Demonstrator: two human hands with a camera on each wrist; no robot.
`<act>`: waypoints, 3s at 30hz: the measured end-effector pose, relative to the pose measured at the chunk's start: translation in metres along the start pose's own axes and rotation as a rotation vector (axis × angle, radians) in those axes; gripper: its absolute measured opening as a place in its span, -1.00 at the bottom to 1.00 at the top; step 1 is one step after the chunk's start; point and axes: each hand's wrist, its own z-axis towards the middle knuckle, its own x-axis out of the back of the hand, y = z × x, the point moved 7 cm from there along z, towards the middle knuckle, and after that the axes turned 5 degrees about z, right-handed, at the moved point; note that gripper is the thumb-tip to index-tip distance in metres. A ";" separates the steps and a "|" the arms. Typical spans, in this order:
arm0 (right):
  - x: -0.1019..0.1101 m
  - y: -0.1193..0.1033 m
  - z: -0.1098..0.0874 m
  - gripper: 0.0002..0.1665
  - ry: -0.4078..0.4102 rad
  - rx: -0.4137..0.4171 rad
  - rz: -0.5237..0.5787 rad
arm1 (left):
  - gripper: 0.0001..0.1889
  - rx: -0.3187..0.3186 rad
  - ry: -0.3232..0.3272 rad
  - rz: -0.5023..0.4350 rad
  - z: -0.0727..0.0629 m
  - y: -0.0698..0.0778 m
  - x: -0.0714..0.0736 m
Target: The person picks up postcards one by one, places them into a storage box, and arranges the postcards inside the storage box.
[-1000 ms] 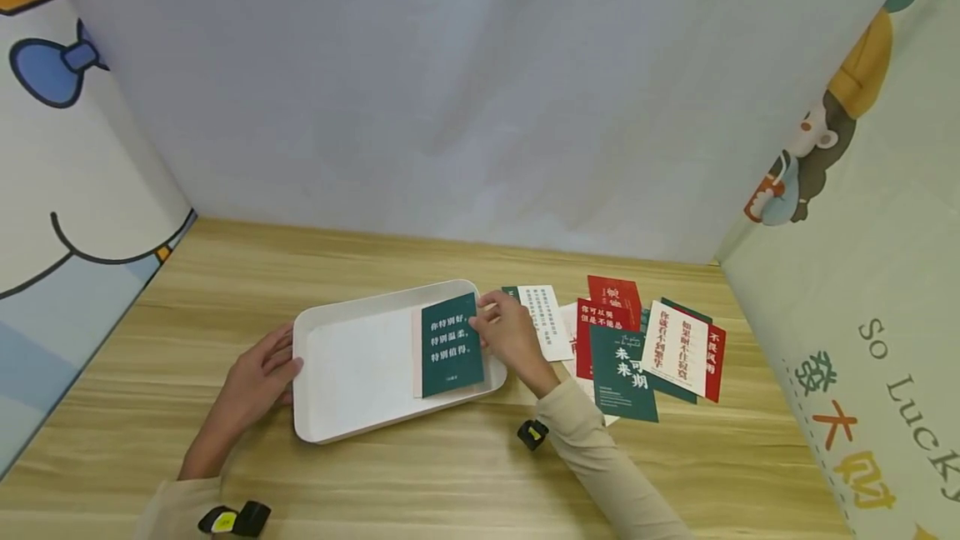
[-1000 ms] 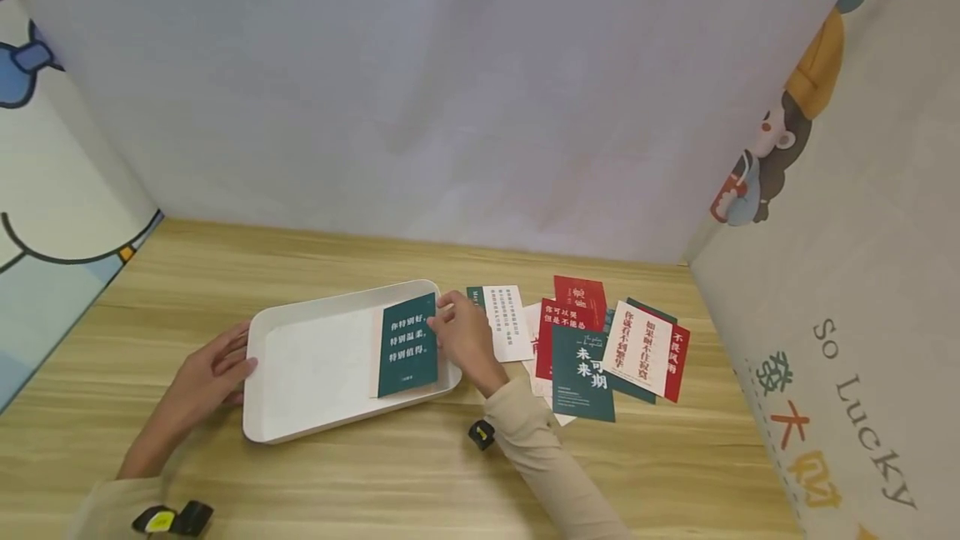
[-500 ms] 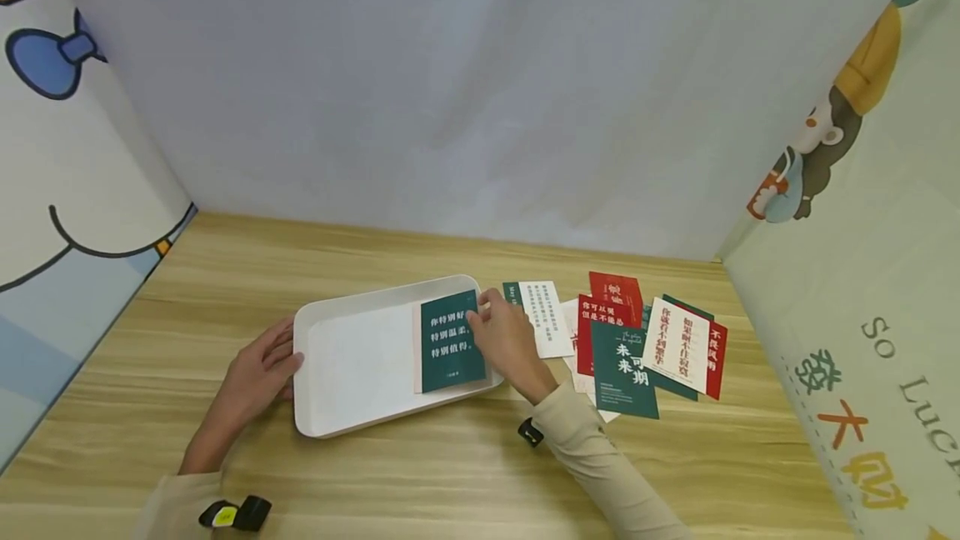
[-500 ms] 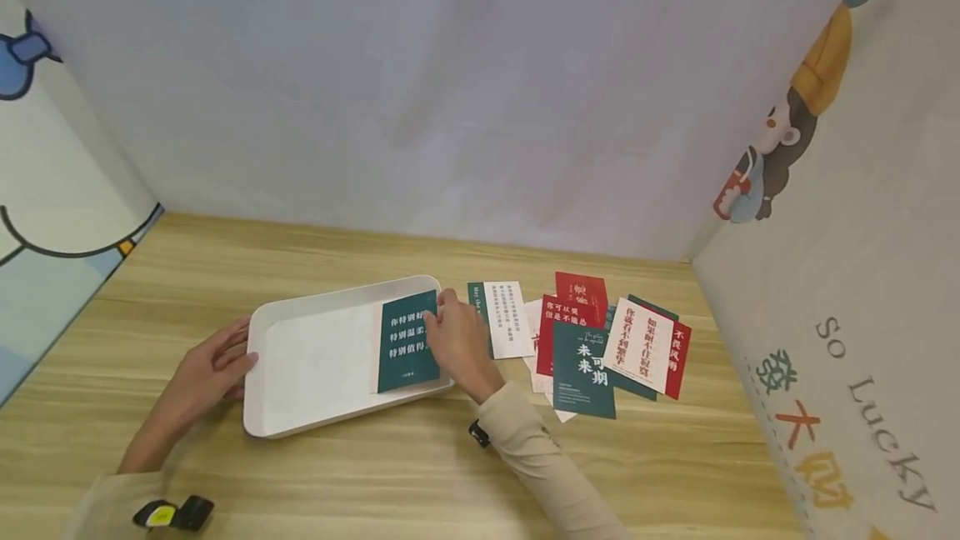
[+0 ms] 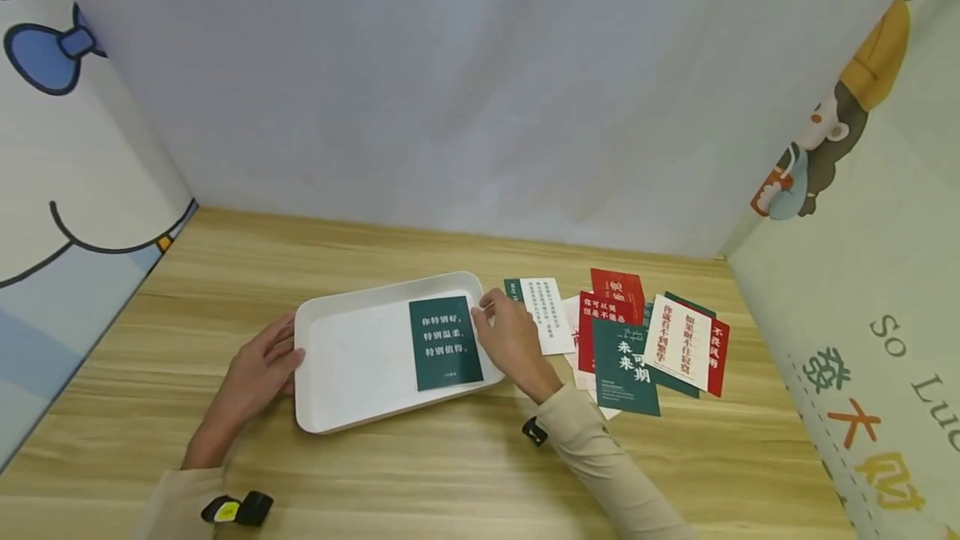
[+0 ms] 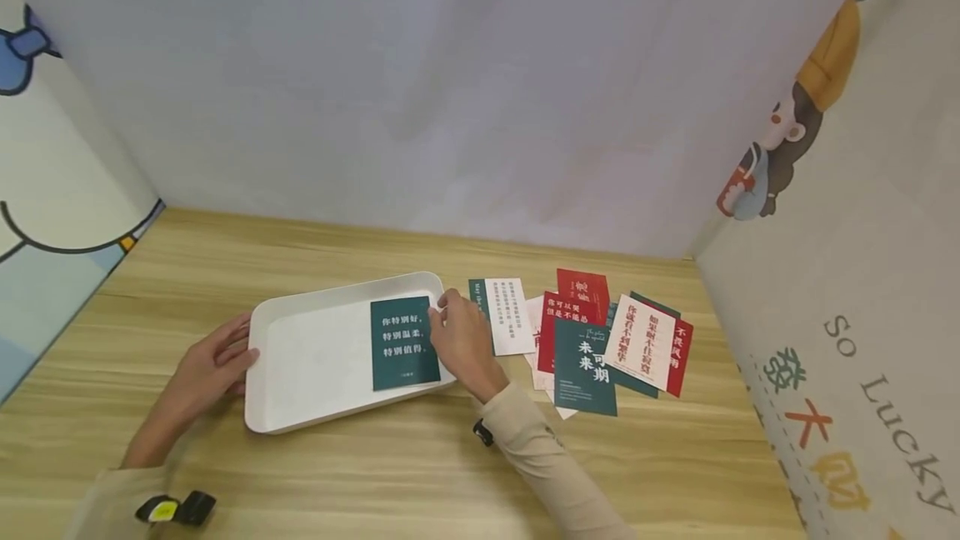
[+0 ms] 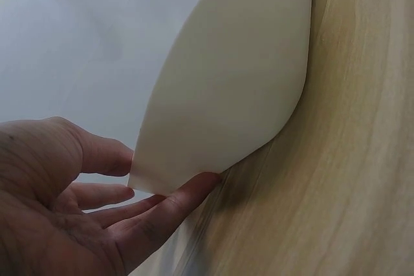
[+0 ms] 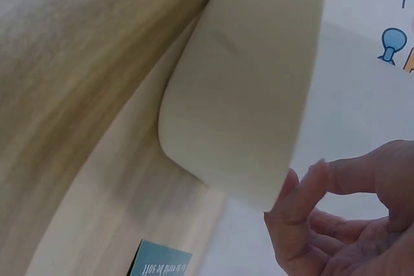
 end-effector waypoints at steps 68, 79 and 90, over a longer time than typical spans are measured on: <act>0.149 0.159 -0.025 -0.45 0.094 -0.345 -0.176 | -0.29 0.036 -0.016 0.071 0.001 -0.003 -0.001; 0.168 0.187 -0.028 -0.20 0.117 -0.480 -0.214 | -0.29 0.035 -0.009 0.103 0.001 -0.004 -0.001; 0.182 0.212 -0.030 -0.02 0.182 -0.571 -0.244 | -0.29 0.038 -0.001 0.103 0.002 -0.006 -0.002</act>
